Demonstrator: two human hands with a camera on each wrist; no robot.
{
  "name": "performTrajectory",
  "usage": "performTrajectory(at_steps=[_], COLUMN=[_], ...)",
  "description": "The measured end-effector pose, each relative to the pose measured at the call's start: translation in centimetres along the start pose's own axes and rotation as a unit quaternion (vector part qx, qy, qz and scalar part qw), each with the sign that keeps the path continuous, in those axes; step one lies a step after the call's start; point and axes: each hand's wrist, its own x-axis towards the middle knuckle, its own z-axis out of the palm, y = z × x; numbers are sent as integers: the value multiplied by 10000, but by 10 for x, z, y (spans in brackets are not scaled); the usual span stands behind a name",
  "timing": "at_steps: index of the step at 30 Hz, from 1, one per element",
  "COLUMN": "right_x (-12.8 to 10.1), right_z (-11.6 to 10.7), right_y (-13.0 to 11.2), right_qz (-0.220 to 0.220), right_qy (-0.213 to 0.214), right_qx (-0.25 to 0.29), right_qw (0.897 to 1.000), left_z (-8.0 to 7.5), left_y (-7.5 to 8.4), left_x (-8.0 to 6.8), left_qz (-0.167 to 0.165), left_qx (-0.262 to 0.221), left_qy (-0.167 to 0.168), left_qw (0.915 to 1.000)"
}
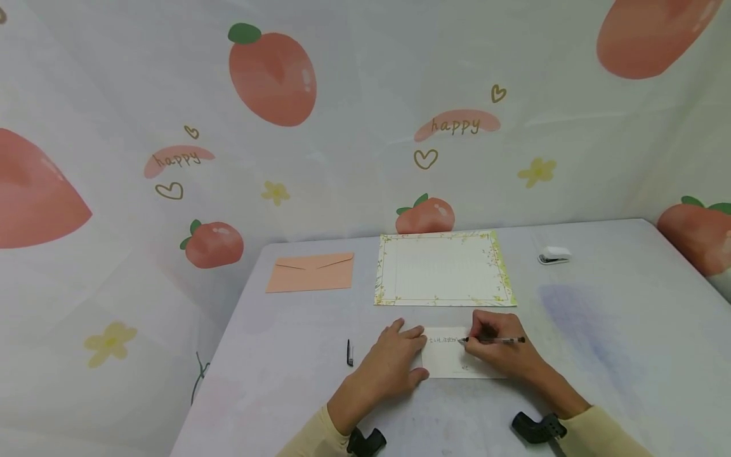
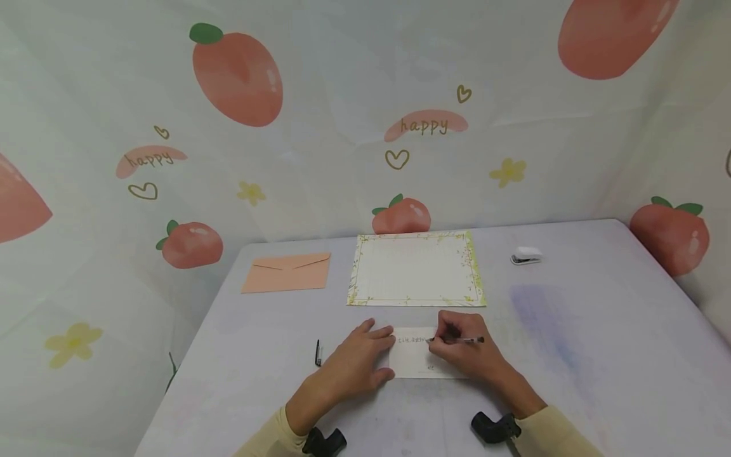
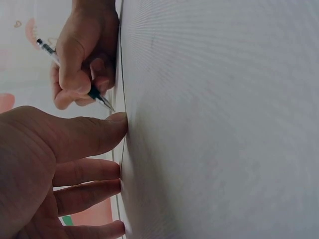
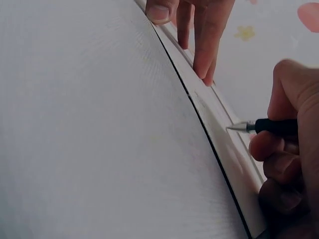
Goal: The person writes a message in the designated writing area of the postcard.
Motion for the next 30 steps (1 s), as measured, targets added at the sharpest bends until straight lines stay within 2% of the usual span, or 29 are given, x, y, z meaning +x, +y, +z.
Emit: performTrajectory(at_steps=[3,6,10,15,30], right_x=[0,2,2,0,1], right_z=[-1,-5,-5,-2,-4], right_y=[1,-14,-18,-1,-3], right_qz=[-37,-72,-91,-71,46], right_qy=[-34,-20,15,22,-2], right_qx=[66,134,98,-32,66], right_qw=[10000,9999,9999,10000,10000], left_z=[0,0,0,0,-1], left_y=[0,0,0,1,1], left_x=[0,-1,-1,-1,-1], left_qz=[3,16,35,25,23], left_qx=[9,33,56,49,79], left_qy=[5,40,67,50,54], left_qw=[10000,10000,10000,10000,10000])
